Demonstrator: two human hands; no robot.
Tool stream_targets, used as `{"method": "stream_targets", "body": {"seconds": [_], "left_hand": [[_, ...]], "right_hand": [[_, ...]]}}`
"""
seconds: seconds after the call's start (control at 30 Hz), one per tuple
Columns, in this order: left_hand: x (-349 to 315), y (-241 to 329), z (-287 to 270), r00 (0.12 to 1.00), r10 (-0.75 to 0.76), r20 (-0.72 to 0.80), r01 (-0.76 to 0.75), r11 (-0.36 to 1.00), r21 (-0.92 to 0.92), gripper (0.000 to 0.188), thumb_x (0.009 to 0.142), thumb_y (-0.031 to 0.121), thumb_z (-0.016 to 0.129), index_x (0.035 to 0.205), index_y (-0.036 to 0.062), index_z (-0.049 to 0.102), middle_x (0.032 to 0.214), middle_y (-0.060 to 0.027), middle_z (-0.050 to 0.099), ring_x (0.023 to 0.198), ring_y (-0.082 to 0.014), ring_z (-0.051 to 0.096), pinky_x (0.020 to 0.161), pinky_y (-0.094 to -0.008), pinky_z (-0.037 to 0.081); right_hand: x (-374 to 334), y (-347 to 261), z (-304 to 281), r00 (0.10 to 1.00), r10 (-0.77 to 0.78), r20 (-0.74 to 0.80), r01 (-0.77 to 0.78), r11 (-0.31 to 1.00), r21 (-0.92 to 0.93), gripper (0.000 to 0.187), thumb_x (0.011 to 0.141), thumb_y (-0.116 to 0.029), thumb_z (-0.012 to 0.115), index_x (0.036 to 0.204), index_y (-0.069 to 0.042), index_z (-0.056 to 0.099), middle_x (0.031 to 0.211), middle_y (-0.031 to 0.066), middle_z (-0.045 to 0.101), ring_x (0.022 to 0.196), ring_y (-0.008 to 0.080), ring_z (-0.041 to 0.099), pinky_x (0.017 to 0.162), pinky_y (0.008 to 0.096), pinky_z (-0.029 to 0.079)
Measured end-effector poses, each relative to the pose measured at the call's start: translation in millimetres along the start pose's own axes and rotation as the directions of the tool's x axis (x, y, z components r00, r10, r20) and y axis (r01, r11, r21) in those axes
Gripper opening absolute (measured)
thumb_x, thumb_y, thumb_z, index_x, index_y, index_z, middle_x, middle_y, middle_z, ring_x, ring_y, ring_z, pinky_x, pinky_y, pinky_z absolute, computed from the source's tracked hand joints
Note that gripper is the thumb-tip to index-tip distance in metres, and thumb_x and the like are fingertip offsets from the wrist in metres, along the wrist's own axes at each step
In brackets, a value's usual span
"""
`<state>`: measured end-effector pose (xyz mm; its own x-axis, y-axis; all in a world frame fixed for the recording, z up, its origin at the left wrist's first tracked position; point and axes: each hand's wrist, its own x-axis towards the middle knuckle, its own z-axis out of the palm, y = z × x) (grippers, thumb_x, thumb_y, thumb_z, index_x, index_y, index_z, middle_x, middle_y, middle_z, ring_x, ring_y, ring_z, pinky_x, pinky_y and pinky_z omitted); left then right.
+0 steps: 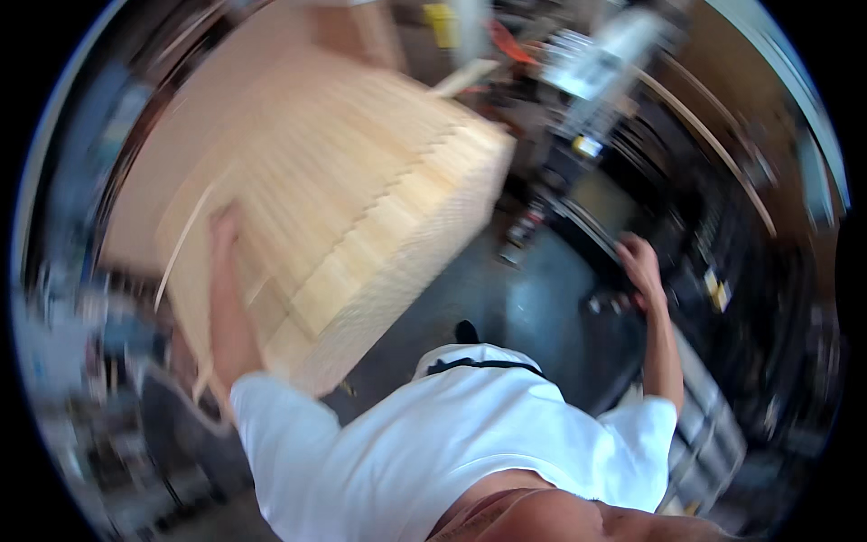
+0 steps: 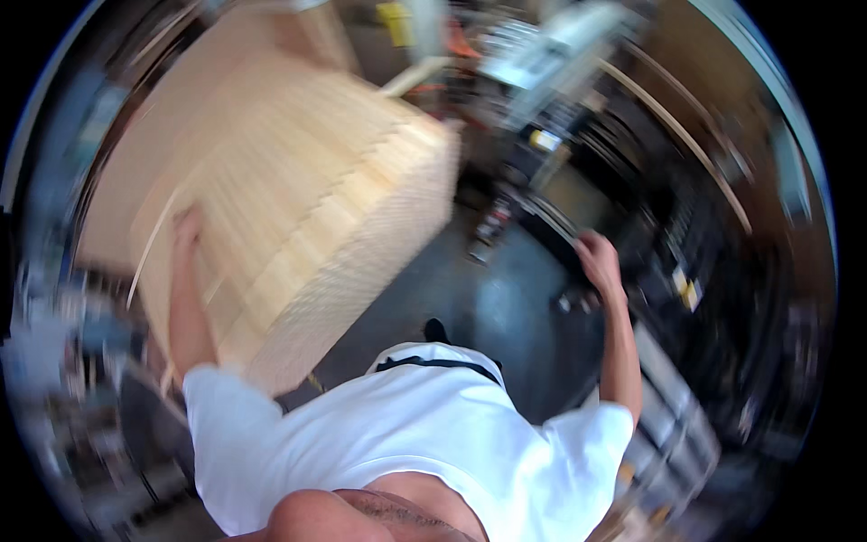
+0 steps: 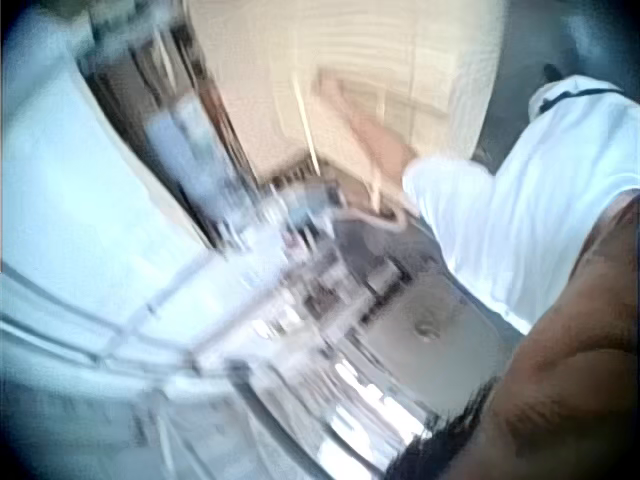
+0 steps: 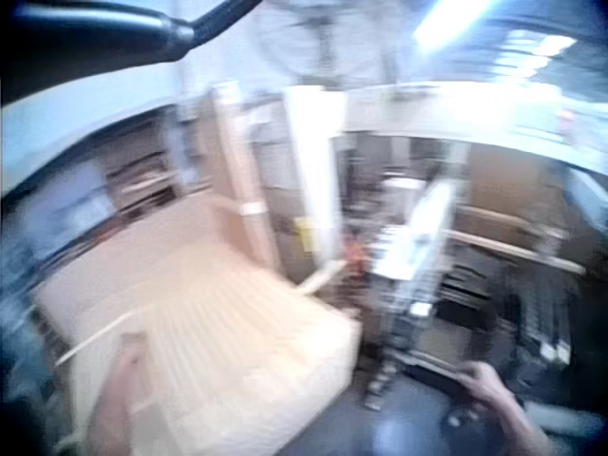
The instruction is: The person repeatedly picks up thin wooden slats, feeds them through a machine, and stacks the processed pieces. The task involves continuous handling of individual slats in a repetitive cycle.
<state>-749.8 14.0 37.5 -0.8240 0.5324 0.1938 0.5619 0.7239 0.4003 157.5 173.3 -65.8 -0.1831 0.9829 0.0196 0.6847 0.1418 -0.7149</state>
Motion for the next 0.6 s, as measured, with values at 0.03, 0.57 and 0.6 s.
{"method": "stream_targets", "body": {"seconds": [0.03,0.57,0.6], "left_hand": [[5.9,9.6,11.0,0.994,0.068,0.086,-0.082,0.981,0.175,0.064,0.095,0.041,0.055,0.136,-0.0068,0.053,0.141,-0.024,0.054,0.133,-0.0348,0.05,0.112,-0.0435,0.038],[-503.3,531.6,-5.4,-0.108,0.992,-0.059,-0.567,-0.11,-0.816,0.054,0.098,0.009,0.062,0.147,0.0,0.042,0.137,-0.0163,0.057,0.118,-0.0217,0.058,0.095,-0.0323,0.049],[-536.7,531.1,9.0,-0.21,0.976,-0.064,-0.476,-0.159,-0.865,0.055,0.097,0.007,0.062,0.148,0.0001,0.041,0.136,-0.0165,0.057,0.12,-0.0222,0.057,0.094,-0.0322,0.049]], "right_hand": [[-10.3,-4.1,-16.6,0.997,0.076,0.031,-0.074,0.996,-0.059,0.024,0.09,-0.02,0.064,0.099,0.002,0.067,0.088,0.0177,0.068,0.083,0.0288,0.066,0.077,0.0396,0.051],[-314.4,-128.0,-281.5,0.919,0.183,-0.349,-0.385,0.599,-0.702,0.03,0.092,-0.021,0.062,0.12,-0.009,0.064,0.114,0.0127,0.067,0.108,0.0313,0.065,0.088,0.0416,0.055],[-354.2,-122.3,-293.4,0.858,0.219,-0.464,-0.499,0.568,-0.655,0.035,0.092,-0.021,0.063,0.125,-0.011,0.064,0.119,0.0114,0.066,0.113,0.0296,0.064,0.092,0.0401,0.054]]}}
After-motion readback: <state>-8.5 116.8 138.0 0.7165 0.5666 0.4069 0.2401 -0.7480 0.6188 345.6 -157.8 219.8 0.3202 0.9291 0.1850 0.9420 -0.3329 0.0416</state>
